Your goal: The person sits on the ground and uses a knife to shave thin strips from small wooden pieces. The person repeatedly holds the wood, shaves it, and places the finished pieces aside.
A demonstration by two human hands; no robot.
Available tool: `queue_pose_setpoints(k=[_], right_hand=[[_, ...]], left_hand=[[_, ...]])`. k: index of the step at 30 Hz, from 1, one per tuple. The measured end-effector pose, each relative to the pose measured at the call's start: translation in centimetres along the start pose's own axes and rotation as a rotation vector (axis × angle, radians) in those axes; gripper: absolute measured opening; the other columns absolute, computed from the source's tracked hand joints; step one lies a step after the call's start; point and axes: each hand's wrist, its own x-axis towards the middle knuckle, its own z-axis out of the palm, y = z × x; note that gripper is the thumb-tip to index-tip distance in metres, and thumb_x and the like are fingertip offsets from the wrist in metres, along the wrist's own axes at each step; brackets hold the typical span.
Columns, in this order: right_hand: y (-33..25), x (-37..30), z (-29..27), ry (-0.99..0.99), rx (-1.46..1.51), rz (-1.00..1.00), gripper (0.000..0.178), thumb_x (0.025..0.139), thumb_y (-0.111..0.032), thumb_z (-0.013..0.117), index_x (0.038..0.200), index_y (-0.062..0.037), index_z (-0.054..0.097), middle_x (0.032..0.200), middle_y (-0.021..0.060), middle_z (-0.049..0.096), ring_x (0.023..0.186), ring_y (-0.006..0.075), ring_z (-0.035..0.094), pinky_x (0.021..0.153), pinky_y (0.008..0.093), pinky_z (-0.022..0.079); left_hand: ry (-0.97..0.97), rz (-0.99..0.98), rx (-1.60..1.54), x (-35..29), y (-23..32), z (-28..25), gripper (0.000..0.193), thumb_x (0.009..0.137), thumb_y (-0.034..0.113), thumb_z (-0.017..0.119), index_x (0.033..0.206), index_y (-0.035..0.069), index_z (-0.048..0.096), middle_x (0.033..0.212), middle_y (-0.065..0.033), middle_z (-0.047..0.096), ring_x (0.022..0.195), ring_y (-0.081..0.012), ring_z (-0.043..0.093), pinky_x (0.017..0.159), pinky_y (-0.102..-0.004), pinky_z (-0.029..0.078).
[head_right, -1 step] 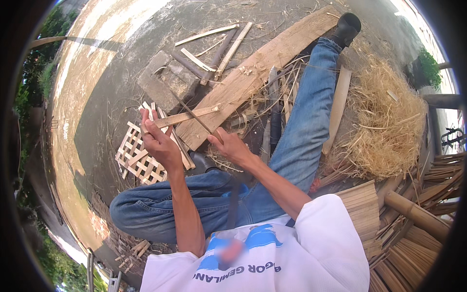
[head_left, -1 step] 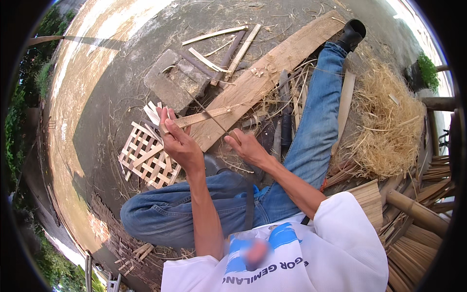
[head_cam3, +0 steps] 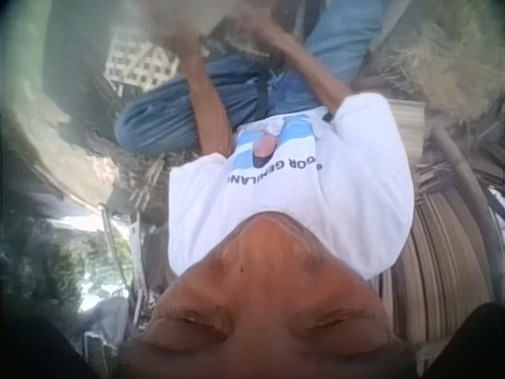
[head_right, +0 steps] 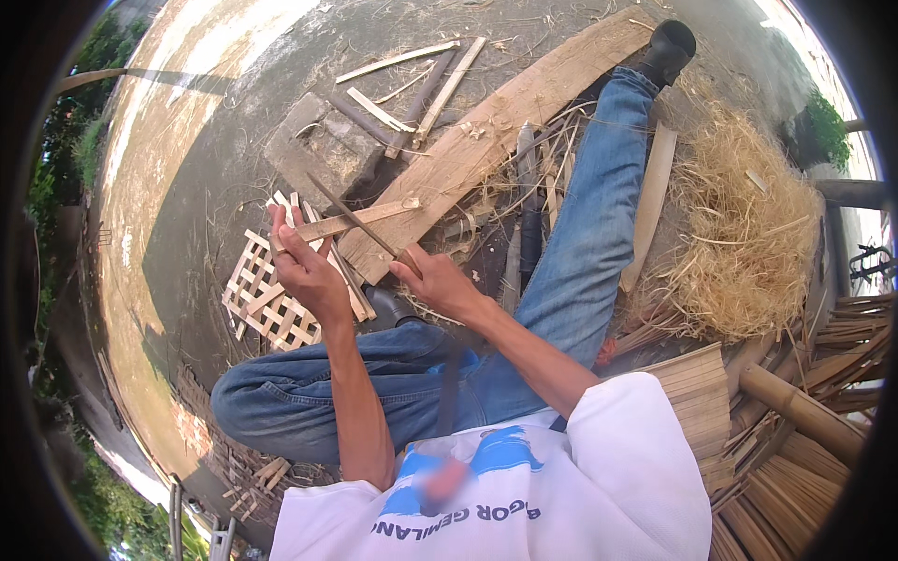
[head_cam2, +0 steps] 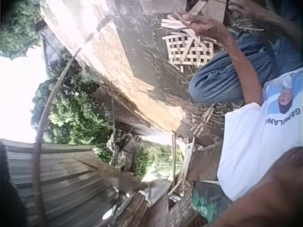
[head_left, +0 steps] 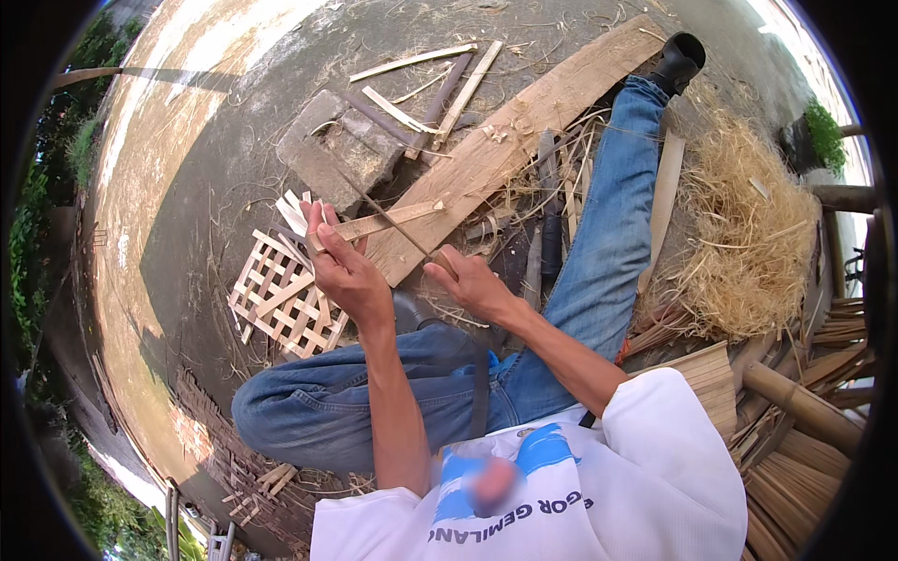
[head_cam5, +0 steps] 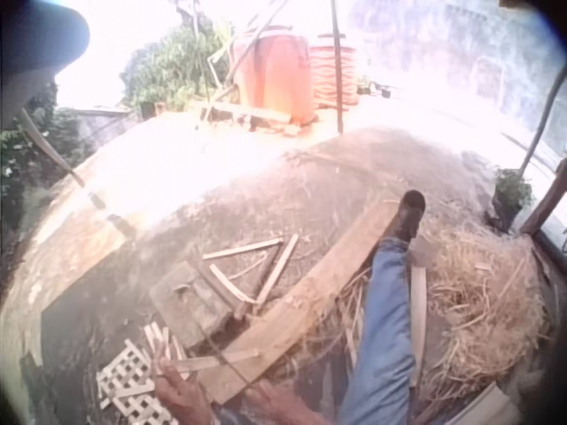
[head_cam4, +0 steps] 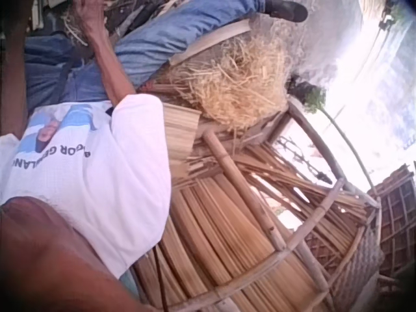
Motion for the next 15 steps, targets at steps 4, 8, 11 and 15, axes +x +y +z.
queue_pose_setpoints(k=[4,8,11,15], right_hand=[[7.5,0.0,0.9,0.131,-0.043,0.174,0.041,0.105,-0.04,0.054,0.097,0.0004,0.054,0.082,0.0269,0.063,0.077,0.0503,0.063,0.066,0.0523,0.049],[3.5,0.7,-0.3,0.023,0.027,0.204,0.043,0.105,-0.042,0.054,0.098,0.0005,0.053,0.086,0.0307,0.063,0.082,0.0521,0.063,0.069,0.0561,0.047],[-0.1,1.0,-0.8,0.016,-0.014,0.168,0.043,0.105,-0.042,0.053,0.101,0.0006,0.053,0.085,0.0329,0.062,0.085,0.0534,0.063,0.071,0.0584,0.046],[6.9,0.9,-0.7,0.141,-0.074,0.372,0.045,0.105,-0.043,0.051,0.1,0.0016,0.056,0.086,0.0308,0.065,0.082,0.0519,0.062,0.074,0.0547,0.049]], left_hand=[[-0.042,-0.031,-0.015,0.1,0.6,0.4,0.043,0.113,0.025,0.033,0.144,-0.002,0.048,0.162,-0.0136,0.037,0.139,-0.0284,0.051,0.09,-0.0369,0.063],[-0.02,-0.001,-0.046,0.2,-0.3,0.5,0.042,0.113,0.024,0.032,0.143,-0.002,0.049,0.162,-0.0143,0.036,0.139,-0.0295,0.051,0.089,-0.0368,0.064],[-0.033,0.006,-0.011,0.0,-0.3,0.2,0.043,0.113,0.024,0.032,0.143,-0.002,0.048,0.162,-0.0144,0.035,0.139,-0.0299,0.05,0.089,-0.0361,0.063],[-0.068,-0.019,-0.008,-0.4,0.6,0.8,0.044,0.113,0.025,0.031,0.143,-0.003,0.048,0.163,-0.0143,0.035,0.14,-0.0303,0.05,0.089,-0.0355,0.063]])
